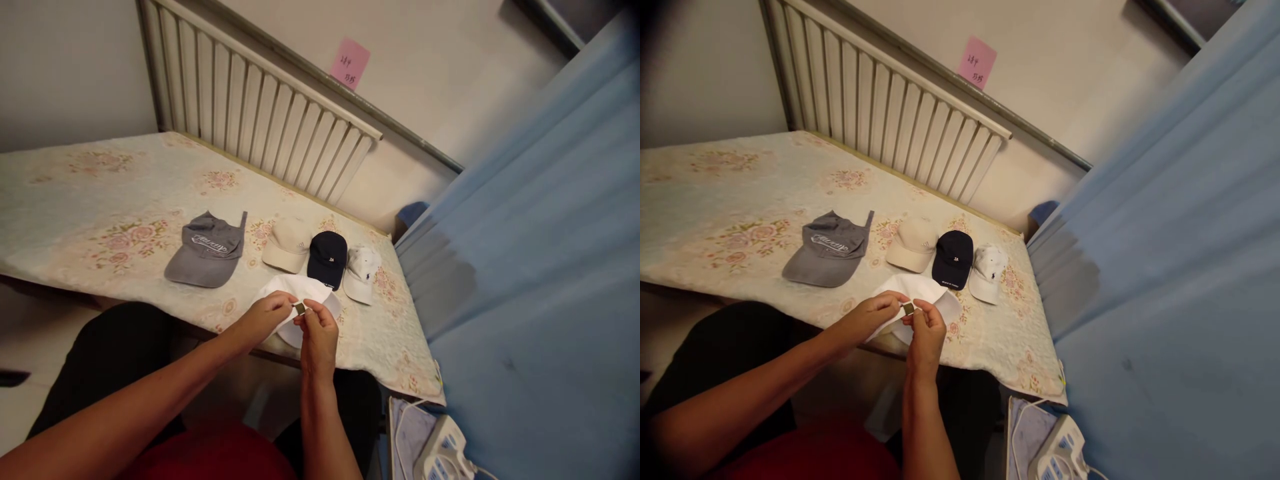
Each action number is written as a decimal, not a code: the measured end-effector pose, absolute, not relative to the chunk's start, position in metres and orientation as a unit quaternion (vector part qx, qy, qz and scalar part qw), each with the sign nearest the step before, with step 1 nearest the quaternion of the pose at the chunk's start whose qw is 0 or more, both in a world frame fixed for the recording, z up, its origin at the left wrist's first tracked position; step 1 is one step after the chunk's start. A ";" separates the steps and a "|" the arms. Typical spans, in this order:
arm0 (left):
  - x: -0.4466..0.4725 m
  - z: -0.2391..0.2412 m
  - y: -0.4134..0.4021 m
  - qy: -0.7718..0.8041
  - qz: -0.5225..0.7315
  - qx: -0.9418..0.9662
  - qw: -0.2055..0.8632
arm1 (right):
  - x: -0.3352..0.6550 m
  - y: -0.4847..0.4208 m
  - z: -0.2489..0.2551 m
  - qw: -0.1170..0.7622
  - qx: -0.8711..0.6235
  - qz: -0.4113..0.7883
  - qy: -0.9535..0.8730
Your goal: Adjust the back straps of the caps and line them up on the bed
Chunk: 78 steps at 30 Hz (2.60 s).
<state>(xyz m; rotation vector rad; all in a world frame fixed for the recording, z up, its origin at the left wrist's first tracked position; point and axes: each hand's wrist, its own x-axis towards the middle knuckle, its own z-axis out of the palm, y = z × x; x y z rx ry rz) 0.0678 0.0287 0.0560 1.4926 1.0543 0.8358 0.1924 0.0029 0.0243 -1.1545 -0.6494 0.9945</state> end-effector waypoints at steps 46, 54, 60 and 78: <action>0.074 -0.015 0.038 0.463 0.376 0.550 0.585 | 0.179 0.007 -0.027 0.667 -0.561 0.392 -0.295; 0.073 -0.011 0.037 0.483 0.366 0.582 0.542 | 0.189 0.010 -0.034 0.626 -0.558 0.441 -0.318; 0.073 -0.020 0.038 0.476 0.358 0.593 0.542 | 0.192 0.010 -0.029 0.602 -0.576 0.452 -0.319; 0.071 -0.011 0.026 0.471 0.315 0.552 0.612 | 0.198 0.006 -0.022 0.588 -0.537 0.512 -0.321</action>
